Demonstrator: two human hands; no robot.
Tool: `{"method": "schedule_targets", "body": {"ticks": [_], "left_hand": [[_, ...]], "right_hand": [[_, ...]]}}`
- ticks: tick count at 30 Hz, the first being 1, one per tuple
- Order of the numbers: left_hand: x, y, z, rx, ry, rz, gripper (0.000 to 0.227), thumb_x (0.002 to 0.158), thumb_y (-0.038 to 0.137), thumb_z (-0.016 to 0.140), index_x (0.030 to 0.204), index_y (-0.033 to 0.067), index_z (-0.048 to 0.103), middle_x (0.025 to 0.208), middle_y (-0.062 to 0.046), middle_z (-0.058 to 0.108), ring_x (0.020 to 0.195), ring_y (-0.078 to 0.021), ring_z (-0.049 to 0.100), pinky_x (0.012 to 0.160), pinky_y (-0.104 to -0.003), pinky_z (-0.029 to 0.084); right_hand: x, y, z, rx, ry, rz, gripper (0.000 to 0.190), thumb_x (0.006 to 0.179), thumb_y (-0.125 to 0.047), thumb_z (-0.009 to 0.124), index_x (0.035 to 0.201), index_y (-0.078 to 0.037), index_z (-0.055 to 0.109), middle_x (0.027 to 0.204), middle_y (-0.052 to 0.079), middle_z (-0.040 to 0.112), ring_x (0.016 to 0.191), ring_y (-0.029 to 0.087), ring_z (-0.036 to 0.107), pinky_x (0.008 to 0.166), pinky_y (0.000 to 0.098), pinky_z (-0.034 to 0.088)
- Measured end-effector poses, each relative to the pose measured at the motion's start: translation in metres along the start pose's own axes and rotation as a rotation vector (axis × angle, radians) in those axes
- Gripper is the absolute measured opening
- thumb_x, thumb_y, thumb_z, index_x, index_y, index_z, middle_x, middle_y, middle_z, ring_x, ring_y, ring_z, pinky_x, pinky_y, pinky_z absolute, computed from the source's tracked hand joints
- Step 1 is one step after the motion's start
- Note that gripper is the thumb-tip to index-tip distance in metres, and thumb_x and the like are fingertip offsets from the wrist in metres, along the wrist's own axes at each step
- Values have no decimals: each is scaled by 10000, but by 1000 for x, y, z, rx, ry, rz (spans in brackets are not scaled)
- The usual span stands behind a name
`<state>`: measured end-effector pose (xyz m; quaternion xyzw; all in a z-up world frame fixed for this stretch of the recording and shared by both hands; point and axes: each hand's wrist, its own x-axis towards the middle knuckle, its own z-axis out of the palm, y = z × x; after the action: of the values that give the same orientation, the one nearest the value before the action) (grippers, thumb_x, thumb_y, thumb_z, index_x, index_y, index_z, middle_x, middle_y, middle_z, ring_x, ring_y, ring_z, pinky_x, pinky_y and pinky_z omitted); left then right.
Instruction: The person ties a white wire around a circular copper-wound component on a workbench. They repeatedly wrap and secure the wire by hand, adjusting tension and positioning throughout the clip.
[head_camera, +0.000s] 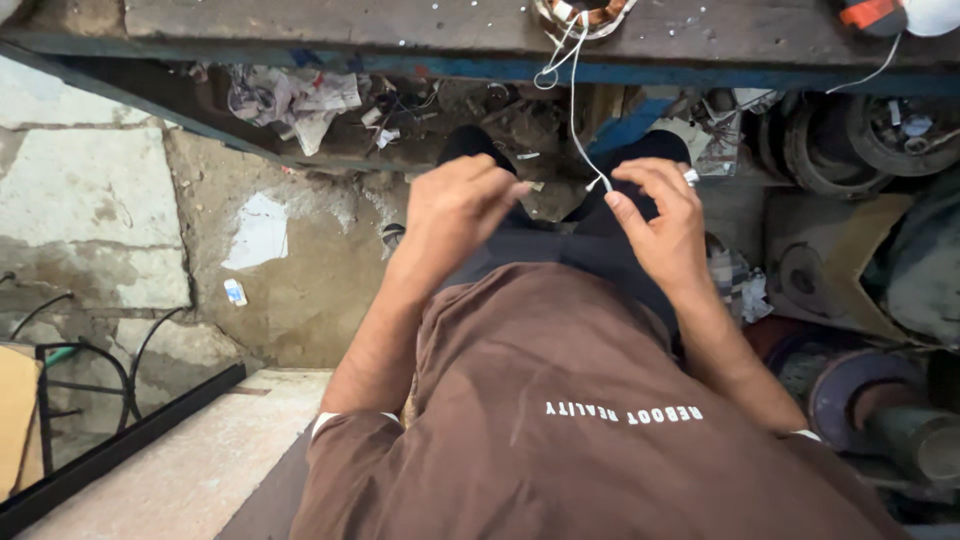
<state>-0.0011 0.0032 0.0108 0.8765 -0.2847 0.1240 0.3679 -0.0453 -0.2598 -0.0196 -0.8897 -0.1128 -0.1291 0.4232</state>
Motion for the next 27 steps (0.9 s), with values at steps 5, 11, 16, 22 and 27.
{"method": "schedule_targets", "body": {"ticks": [5,11,16,22,27], "left_hand": [[14,19,29,-165,-120,116,170,912,184,770,848,75,656,766,-74,560,711,-285,607,622,-413,475],[36,14,42,-426,-13,-43,184,935,214,798,1016,79,702,903,-73,616,825,-258,642,724,-363,535],[37,2,67,-388,46,88,559,912,403,776,1322,67,599,1294,-122,602,1201,-310,607,986,-410,527],[18,-11,147,-187,-279,301,496,905,510,723,1160,87,674,1150,-97,651,1135,-320,624,963,-453,506],[-27,-36,192,-599,-502,-104,391,957,390,729,796,46,636,752,-65,619,695,-198,616,660,-361,484]], "right_hand": [[6,-16,-5,-21,-109,-176,310,922,-112,735,1191,29,672,1061,173,702,983,346,671,877,394,516],[-12,26,16,589,-230,288,230,1120,-186,570,997,-4,639,768,53,529,678,131,463,617,274,376],[-34,60,-11,1040,-111,333,346,1141,-328,499,933,-55,545,685,12,430,581,104,365,552,276,345],[-70,96,-92,1263,126,548,402,1204,-341,469,943,-42,534,627,-14,347,512,91,330,566,281,322],[-108,139,-130,778,284,738,337,1208,-293,515,967,-61,549,652,-32,341,547,75,311,531,257,286]]}}
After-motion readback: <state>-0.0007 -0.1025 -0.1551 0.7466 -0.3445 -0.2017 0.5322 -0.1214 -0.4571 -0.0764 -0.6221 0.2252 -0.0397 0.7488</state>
